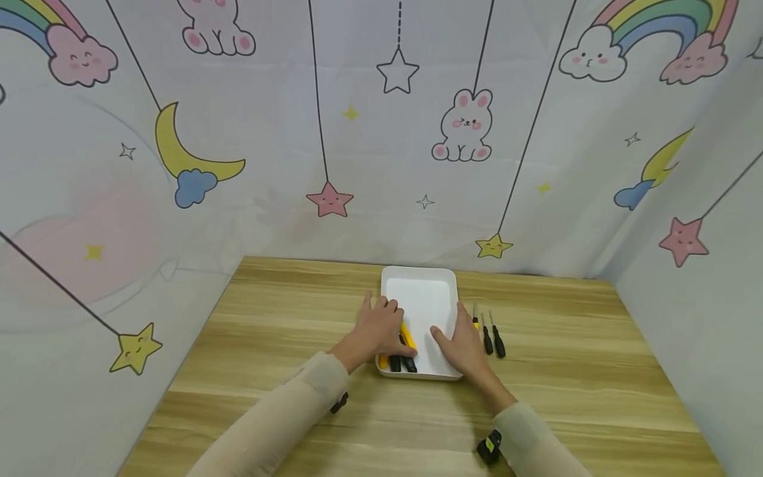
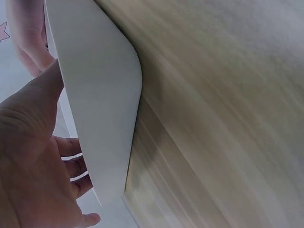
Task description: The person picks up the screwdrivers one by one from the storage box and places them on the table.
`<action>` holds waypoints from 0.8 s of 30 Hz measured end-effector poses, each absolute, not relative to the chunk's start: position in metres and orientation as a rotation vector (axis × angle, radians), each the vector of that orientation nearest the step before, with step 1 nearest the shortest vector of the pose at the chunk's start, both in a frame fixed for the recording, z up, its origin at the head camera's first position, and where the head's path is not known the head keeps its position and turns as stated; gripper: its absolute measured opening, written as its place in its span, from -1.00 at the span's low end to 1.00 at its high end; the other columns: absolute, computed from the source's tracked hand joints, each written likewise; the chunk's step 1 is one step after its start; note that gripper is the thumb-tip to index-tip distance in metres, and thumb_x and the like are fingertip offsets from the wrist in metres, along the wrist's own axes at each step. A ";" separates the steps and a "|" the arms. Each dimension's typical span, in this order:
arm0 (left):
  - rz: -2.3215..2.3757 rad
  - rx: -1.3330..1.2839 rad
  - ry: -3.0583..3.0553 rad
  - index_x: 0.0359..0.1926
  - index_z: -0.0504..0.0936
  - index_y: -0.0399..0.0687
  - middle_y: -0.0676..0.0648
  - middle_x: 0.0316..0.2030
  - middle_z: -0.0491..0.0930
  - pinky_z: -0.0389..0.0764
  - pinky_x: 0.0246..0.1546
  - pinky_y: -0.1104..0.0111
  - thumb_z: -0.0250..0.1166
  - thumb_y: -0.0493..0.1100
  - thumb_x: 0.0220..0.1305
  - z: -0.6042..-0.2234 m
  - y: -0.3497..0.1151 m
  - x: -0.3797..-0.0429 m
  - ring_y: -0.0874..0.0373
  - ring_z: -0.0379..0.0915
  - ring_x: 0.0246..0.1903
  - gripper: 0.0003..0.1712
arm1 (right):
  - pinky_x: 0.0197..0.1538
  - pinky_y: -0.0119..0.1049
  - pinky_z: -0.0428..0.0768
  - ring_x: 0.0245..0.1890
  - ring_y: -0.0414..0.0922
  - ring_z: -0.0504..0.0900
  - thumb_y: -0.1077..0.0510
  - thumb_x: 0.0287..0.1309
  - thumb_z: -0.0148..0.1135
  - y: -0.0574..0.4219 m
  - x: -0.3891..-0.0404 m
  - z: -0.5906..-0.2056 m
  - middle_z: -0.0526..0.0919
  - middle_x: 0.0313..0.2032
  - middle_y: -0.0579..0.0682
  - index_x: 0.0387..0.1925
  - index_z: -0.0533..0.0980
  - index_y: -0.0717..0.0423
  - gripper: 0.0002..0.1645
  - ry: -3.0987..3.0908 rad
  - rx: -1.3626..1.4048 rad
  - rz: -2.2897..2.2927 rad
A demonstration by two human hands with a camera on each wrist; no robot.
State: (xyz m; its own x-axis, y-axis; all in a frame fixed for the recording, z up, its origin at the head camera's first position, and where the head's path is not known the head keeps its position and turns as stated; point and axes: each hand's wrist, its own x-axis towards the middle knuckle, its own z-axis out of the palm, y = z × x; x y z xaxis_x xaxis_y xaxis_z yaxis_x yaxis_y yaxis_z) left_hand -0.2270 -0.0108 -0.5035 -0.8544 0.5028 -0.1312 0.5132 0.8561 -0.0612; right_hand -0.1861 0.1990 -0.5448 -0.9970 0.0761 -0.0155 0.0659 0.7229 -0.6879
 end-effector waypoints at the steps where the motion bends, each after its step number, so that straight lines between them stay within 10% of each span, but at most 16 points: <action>1: -0.140 0.797 2.916 0.31 0.62 -0.04 -0.07 0.30 0.55 0.12 0.52 -0.27 0.32 0.71 0.04 -0.503 -0.010 -0.227 -0.07 0.36 0.35 0.12 | 0.51 0.30 0.25 0.54 0.38 0.20 -0.11 0.44 0.27 0.199 -0.186 -0.545 0.10 0.58 0.45 0.66 -0.14 0.39 0.16 -2.901 -0.117 1.155; 24: -0.151 0.752 2.887 0.01 0.76 0.01 -0.06 0.06 0.60 0.24 0.44 -0.27 0.56 0.60 -0.15 -0.496 0.019 -0.229 -0.08 0.42 0.21 -0.08 | 0.42 0.33 0.38 0.45 0.44 0.31 -0.03 0.39 0.33 0.197 -0.186 -0.543 0.18 0.49 0.56 0.61 -0.11 0.51 0.16 -2.891 -0.065 1.110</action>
State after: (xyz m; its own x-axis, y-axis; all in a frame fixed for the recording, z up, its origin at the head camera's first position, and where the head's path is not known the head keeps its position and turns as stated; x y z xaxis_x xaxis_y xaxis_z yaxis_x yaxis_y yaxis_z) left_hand -0.2290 0.0188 -0.4955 -0.8620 0.4762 -0.1739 0.4917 0.8688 -0.0583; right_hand -0.1864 0.1966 -0.5426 -0.9982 0.0549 0.0260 0.0234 0.7424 -0.6696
